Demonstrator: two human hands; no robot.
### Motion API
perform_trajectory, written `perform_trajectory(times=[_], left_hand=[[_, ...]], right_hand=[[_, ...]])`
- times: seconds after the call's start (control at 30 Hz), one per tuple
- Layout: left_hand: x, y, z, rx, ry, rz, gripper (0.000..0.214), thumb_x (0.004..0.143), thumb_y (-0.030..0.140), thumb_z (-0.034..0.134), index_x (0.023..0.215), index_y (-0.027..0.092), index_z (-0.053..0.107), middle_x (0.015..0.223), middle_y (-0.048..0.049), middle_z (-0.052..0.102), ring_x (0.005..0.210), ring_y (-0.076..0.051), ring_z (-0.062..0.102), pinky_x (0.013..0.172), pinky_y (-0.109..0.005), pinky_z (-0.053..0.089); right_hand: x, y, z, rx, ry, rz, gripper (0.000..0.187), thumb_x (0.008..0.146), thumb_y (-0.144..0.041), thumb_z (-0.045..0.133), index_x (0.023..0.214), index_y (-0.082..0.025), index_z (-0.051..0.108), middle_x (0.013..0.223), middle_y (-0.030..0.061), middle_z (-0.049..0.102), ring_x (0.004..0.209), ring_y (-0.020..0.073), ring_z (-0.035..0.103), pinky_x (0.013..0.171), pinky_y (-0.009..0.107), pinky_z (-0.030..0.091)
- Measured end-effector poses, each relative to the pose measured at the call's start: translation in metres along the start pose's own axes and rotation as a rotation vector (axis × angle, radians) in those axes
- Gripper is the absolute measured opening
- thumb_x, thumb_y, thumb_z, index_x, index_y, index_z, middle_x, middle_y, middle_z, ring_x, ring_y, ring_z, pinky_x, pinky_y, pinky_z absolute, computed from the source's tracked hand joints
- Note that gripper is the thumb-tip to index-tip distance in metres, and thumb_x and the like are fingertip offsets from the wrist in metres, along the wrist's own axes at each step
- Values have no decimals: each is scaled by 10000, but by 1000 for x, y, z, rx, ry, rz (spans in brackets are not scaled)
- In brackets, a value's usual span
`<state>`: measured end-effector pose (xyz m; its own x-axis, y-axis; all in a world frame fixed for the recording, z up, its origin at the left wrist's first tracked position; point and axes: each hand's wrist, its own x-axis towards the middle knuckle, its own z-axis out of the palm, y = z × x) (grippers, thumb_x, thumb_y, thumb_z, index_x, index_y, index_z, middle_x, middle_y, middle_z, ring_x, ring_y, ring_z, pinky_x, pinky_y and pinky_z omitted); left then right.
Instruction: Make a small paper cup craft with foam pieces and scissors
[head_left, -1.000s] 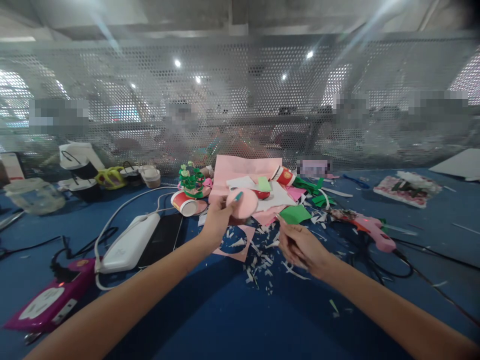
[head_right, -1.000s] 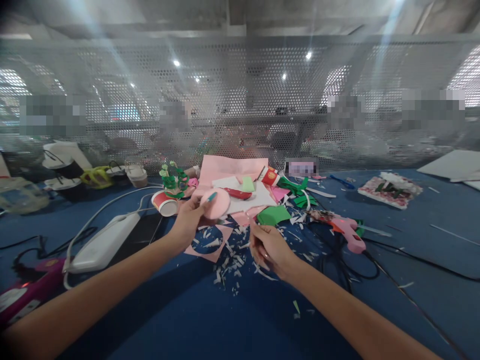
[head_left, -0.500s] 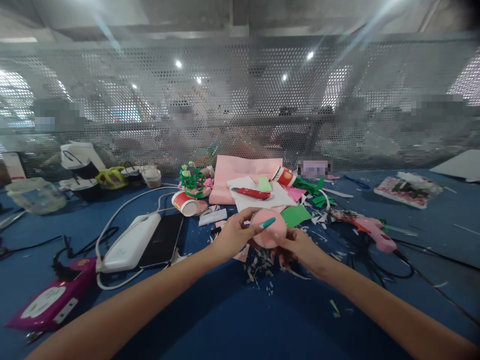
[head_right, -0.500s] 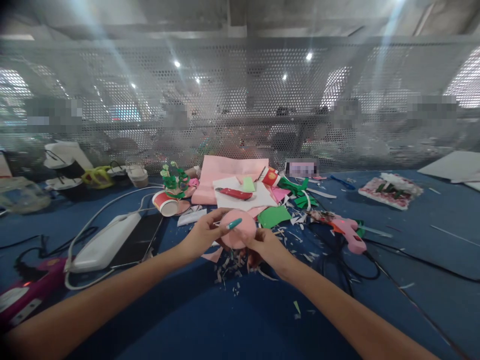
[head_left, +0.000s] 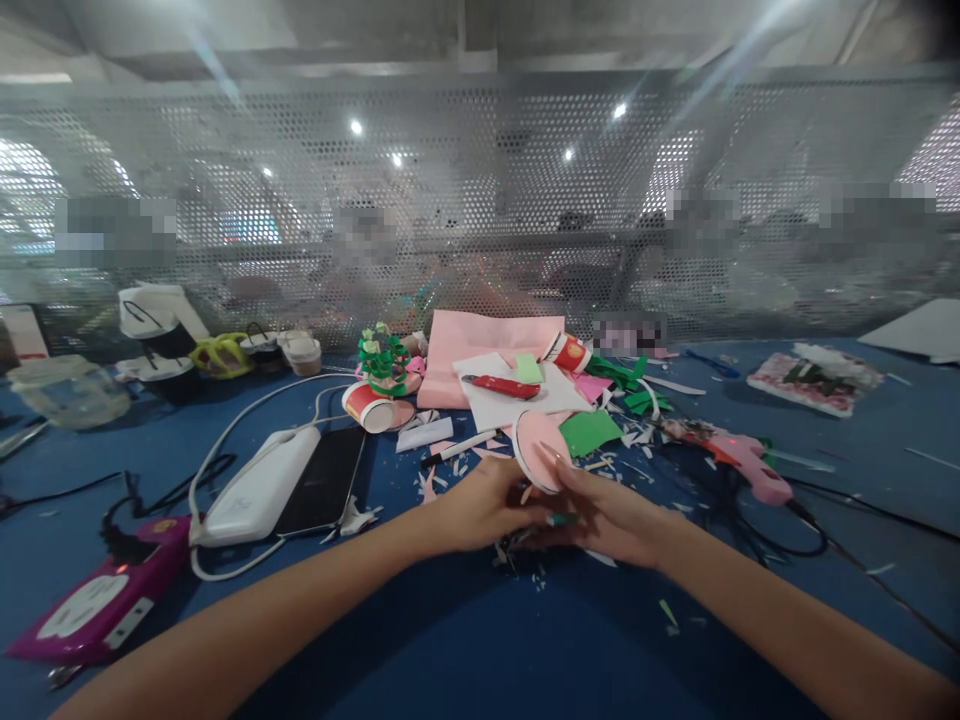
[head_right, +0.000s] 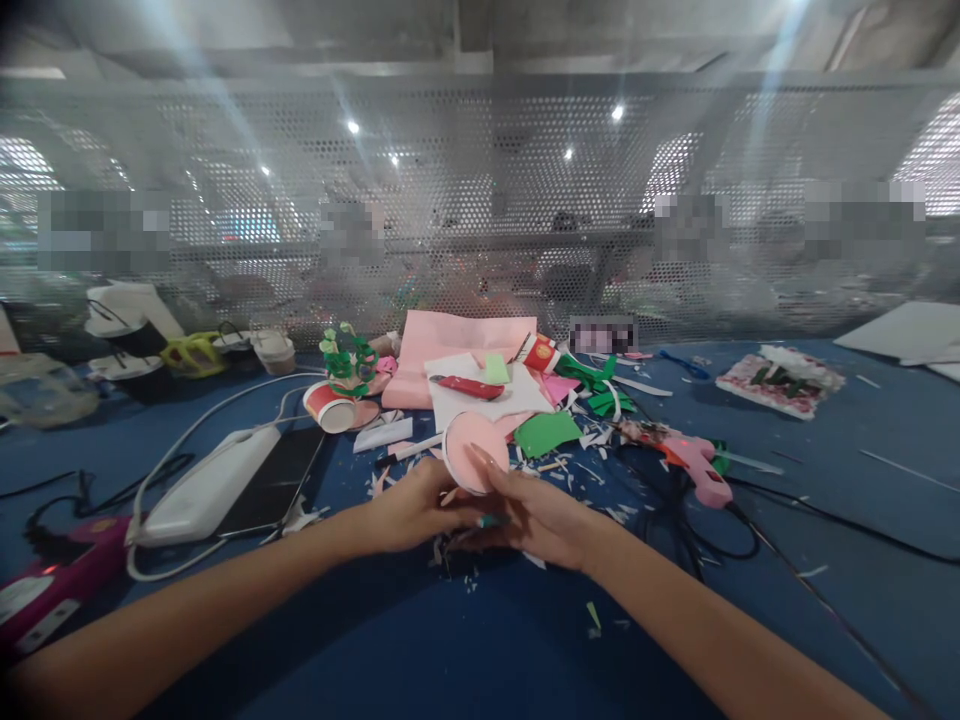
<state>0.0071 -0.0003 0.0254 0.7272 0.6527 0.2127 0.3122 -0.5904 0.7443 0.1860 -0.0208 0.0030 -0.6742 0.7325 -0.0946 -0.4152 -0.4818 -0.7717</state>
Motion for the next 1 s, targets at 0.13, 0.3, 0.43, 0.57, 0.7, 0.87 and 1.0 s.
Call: perform_trajectory(times=[0.13,0.3,0.43,0.57,0.7,0.87,1.0], left_hand=[[1,2,-2,-1,100,-60,188,791,199,545,654,139,660,535,12,561,504,-100,487,471,-198,346],[2,2,-5,-144,348,-70,145,765,215,601,763,161,736,729,-44,717,670,-162,640,606,-235,488],[6,-1,-13,-259,621,-86,159,739,174,601,833,178,730,817,-44,733,756,-179,674,735,-291,539],[12,-3,-29,-419,791,-133,117,749,216,606,836,162,663,692,-7,678,591,-126,642,638,-255,547],[14,-11,-42,-450,866,-183,177,802,316,574,709,166,554,551,46,548,375,-46,453,425,-177,434],[16,-26,-36,-427,623,-296,351,829,421,523,585,170,508,348,74,362,315,-52,353,417,-194,409],[18,-25,-23,-444,476,-253,204,691,299,704,794,163,592,730,-41,663,653,-130,620,576,-225,491]], right_hand=[[-3,-6,4,3,-25,-18,312,815,-475,620,995,-222,658,934,54,699,907,196,653,823,376,503],[-4,-13,1,6,35,-86,294,818,-472,616,1019,-261,649,919,31,714,953,208,651,876,399,477],[-3,-18,-6,5,85,-144,293,832,-510,573,939,-251,658,1004,49,706,1017,223,627,909,409,466],[-3,-25,-9,36,171,-239,280,867,-492,520,859,-246,652,1113,50,675,1062,215,603,917,401,470],[-5,-31,-11,64,229,-354,320,877,-528,471,821,-267,647,1180,22,648,1134,219,558,955,444,443],[-6,-34,-12,118,183,-412,323,873,-543,465,811,-300,668,1198,-10,638,1161,222,540,965,467,421],[-5,-31,-8,158,134,-404,324,869,-540,473,808,-306,690,1190,-7,643,1169,224,534,970,457,410]])
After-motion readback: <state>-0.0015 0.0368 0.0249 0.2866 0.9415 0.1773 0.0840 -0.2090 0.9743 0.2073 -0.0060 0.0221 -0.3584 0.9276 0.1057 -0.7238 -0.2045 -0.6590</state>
